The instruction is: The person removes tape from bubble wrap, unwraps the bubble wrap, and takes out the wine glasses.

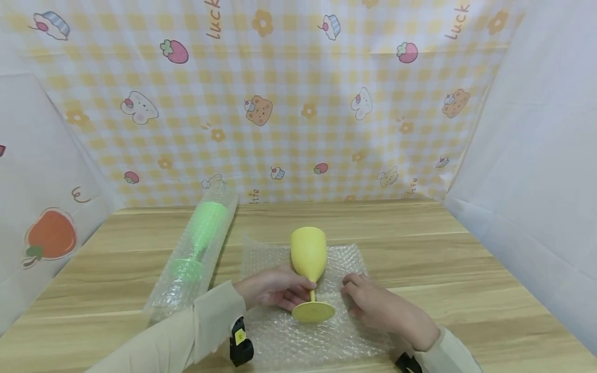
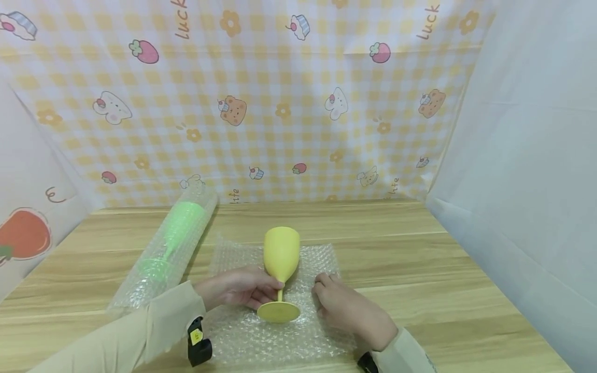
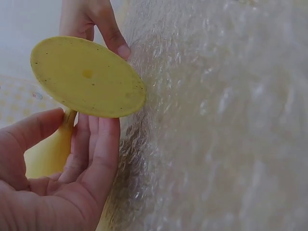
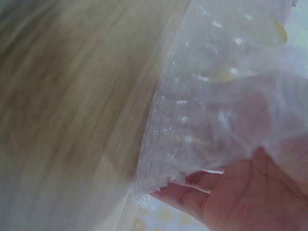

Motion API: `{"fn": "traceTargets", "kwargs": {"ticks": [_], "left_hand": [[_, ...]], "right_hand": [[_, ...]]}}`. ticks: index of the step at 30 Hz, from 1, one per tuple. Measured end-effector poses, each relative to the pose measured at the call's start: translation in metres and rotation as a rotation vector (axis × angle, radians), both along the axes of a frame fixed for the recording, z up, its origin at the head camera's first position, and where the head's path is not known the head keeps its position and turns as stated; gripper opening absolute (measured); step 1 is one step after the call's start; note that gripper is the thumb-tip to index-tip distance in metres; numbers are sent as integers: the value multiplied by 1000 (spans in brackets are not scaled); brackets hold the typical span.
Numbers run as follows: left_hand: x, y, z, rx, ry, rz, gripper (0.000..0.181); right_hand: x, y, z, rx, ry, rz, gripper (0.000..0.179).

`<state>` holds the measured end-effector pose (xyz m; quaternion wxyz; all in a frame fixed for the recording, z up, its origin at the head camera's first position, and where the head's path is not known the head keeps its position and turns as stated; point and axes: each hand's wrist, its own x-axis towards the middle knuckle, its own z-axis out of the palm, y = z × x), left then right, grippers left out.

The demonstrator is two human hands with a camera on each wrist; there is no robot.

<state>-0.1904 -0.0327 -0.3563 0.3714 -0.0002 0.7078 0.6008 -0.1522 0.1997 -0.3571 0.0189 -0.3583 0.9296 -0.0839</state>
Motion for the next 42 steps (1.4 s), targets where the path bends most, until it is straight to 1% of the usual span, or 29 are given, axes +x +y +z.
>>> {"fn": "traceTargets", "kwargs": {"ticks": [6,12,16,17,20,21,25,29,33,36,39,42], "left_hand": [[0,0,0,28,-10,5,7],[1,-1,1,55,17,6,5],[1,-4,3,117,22,13,5],[1,-5,4,136,33,9,6],[-1,-8,8,183,92,-13,9],[-1,-9,10,188,121,-24,12],[-1,-11,18,173,238,-54,26],[2,-12,25,134,328,-50,36],[5,-15,30,99,385,-39,40],[6,-18,33,74,426,-40,38],[6,-21,36,44,481,-52,36],[5,-24,39,30,538,-79,35]], "right_hand": [[0,0,0,8,11,-1,33],[0,-1,0,22,22,0,34],[0,-1,0,22,13,-4,33],[0,-2,0,22,7,-8,34],[0,-2,1,21,-8,-18,34],[0,-2,1,22,-10,-19,35],[0,-2,1,23,-16,-24,35],[0,-2,1,14,-19,-28,35],[0,-2,1,11,-17,-26,36],[0,-2,0,13,-14,-23,36],[0,-2,0,14,-15,-23,36],[0,-1,1,13,-23,-29,36]]}}
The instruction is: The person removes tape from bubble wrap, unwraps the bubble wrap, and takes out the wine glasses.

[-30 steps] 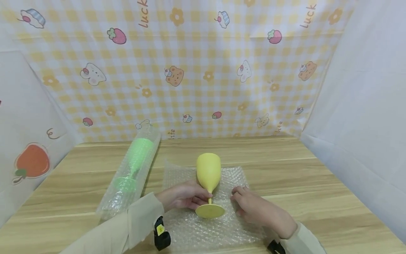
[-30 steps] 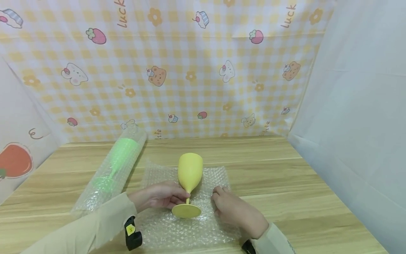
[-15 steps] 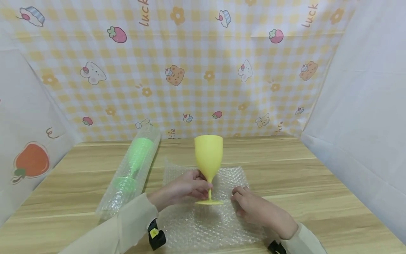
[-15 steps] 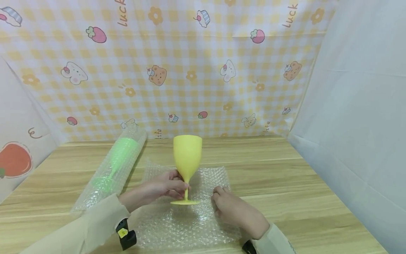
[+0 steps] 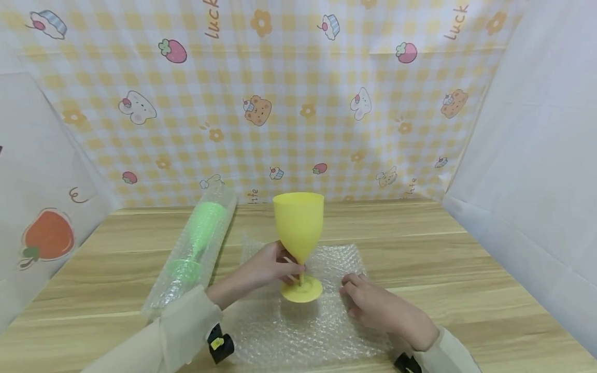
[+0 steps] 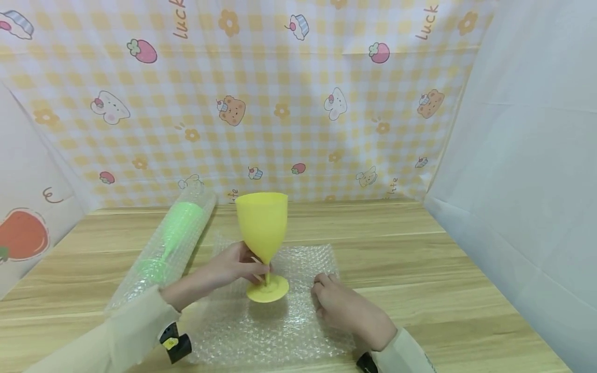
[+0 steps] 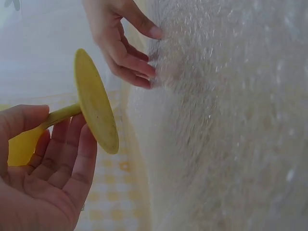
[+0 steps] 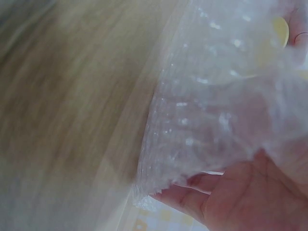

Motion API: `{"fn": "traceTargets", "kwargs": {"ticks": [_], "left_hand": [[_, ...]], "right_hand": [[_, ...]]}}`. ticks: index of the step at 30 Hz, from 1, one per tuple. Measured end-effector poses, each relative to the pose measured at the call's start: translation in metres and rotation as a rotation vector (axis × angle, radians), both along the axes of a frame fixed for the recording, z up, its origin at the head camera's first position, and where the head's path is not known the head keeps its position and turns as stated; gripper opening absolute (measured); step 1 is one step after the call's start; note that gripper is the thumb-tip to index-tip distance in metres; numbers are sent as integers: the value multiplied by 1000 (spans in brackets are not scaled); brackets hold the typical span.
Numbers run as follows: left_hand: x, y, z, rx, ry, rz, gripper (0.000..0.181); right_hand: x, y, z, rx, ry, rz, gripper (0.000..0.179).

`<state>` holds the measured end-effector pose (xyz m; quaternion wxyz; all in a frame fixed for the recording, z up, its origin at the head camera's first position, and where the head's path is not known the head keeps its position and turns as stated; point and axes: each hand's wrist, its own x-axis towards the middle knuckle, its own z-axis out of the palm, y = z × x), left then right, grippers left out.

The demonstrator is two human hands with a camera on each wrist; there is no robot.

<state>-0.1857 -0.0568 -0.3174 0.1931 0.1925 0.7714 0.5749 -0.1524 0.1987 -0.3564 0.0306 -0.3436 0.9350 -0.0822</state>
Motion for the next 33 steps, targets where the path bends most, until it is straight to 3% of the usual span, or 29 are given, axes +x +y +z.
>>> {"fn": "traceTargets", "kwargs": {"ticks": [5,10,19,33], "left_hand": [[-2,-3,4,-29,98,-18,30],[-5,-6,13,-58,161,8,28],[-15,-7,35,-99,178,66,25],[-50,0,45,-128,210,147,27]], "right_hand": [[0,1,0,-5,1,-4,36],[1,3,0,-3,12,2,36],[0,3,2,-8,10,2,35],[1,0,0,-22,8,9,37]]}}
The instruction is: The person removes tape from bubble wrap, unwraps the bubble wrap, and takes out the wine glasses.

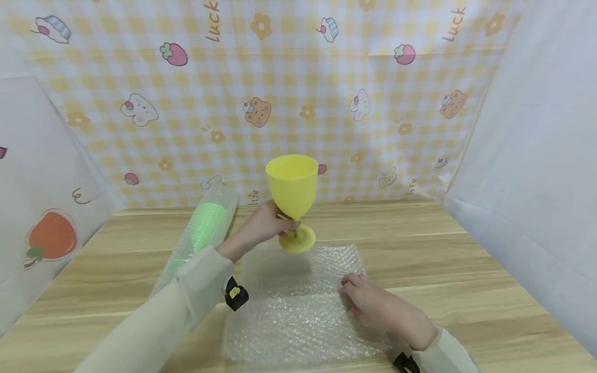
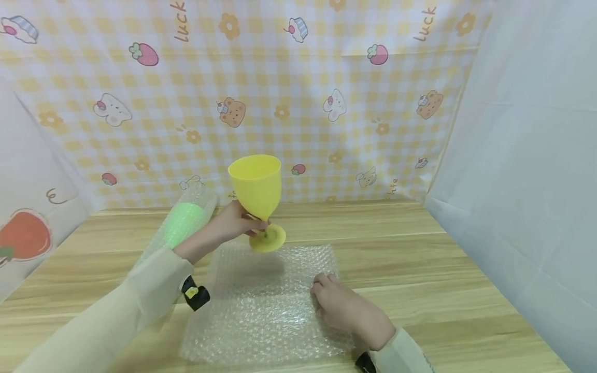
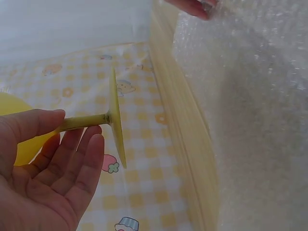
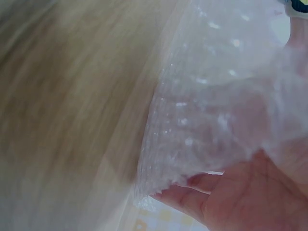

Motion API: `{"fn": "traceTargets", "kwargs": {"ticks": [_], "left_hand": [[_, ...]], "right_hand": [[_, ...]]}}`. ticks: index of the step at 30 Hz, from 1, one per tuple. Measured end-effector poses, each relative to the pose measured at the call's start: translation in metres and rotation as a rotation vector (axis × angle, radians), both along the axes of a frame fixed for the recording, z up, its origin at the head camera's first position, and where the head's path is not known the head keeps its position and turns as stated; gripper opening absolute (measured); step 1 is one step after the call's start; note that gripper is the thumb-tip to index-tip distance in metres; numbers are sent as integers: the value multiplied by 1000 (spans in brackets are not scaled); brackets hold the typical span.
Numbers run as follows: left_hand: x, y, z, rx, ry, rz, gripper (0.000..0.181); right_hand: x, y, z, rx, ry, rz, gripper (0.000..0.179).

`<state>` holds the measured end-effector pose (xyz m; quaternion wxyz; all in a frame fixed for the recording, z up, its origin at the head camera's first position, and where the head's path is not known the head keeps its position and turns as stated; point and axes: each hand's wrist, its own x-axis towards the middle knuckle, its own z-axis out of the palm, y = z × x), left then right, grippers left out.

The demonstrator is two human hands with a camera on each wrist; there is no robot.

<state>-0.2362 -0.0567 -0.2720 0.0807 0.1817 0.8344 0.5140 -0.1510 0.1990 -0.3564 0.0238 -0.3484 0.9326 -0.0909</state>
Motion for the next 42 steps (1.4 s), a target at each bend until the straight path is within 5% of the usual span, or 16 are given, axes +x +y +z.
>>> {"fn": "traceTargets", "kwargs": {"ticks": [13,21,29,42], "left_hand": [[-35,34,-6,26,2,65,26],[-57,50,-28,109,-17,121,29],[-65,51,-55,200,-45,151,29],[-79,58,-84,205,-2,240,28]], "right_hand": [[-1,-2,-2,15,-10,-13,37],[-1,-3,-1,22,-19,-25,36],[1,-3,-2,9,-1,-2,33],[-1,1,-4,22,50,21,31]]}}
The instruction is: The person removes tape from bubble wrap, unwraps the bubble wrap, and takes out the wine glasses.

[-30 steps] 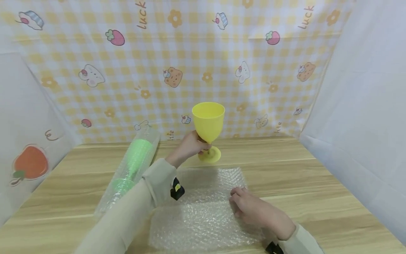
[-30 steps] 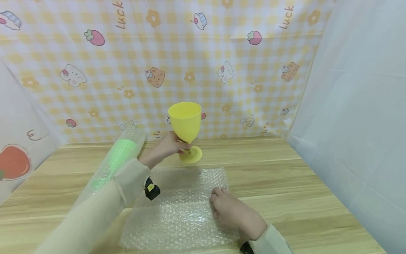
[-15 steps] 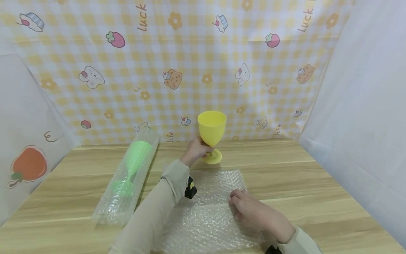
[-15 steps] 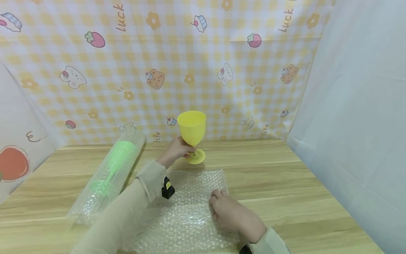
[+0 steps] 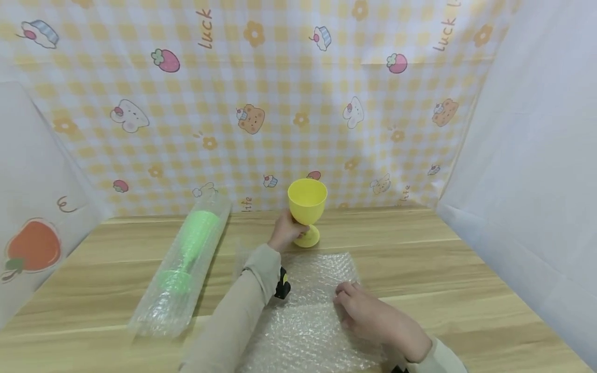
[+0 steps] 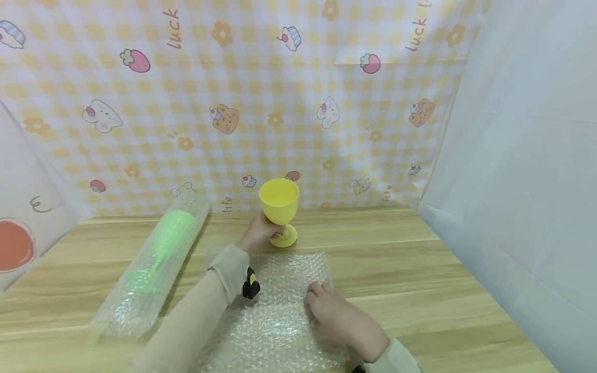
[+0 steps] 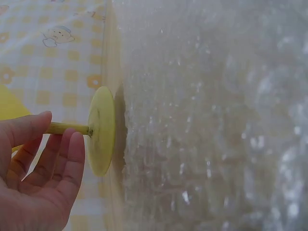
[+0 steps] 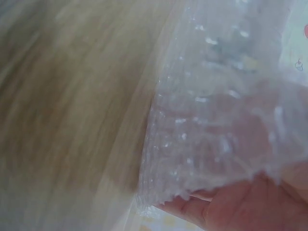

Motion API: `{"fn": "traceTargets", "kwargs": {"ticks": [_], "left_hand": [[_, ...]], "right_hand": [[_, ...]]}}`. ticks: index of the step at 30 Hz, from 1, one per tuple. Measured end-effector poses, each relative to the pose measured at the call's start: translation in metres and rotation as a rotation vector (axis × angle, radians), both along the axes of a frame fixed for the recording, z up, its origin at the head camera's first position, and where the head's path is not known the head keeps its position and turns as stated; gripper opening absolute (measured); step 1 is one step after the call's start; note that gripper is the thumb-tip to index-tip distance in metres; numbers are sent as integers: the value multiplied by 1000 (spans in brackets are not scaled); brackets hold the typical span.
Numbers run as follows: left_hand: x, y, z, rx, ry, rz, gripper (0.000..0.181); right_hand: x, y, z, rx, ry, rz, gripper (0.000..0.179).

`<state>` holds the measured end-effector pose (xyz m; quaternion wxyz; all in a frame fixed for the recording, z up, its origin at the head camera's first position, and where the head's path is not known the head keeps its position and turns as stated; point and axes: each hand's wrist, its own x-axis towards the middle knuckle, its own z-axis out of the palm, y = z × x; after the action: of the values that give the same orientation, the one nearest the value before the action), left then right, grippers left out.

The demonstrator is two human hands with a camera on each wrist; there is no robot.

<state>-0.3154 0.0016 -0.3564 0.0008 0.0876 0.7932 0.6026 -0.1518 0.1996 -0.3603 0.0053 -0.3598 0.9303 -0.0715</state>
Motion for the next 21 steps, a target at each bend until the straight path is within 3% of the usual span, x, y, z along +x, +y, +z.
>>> {"fn": "traceTargets", "kwargs": {"ticks": [13,21], "left_hand": [[-16,1,-16,50,-88,87,30],[-24,5,-21,56,-115,52,35]], "right_hand": [[-1,0,0,-4,-46,-20,34],[-2,1,1,-14,-57,-20,34]]}}
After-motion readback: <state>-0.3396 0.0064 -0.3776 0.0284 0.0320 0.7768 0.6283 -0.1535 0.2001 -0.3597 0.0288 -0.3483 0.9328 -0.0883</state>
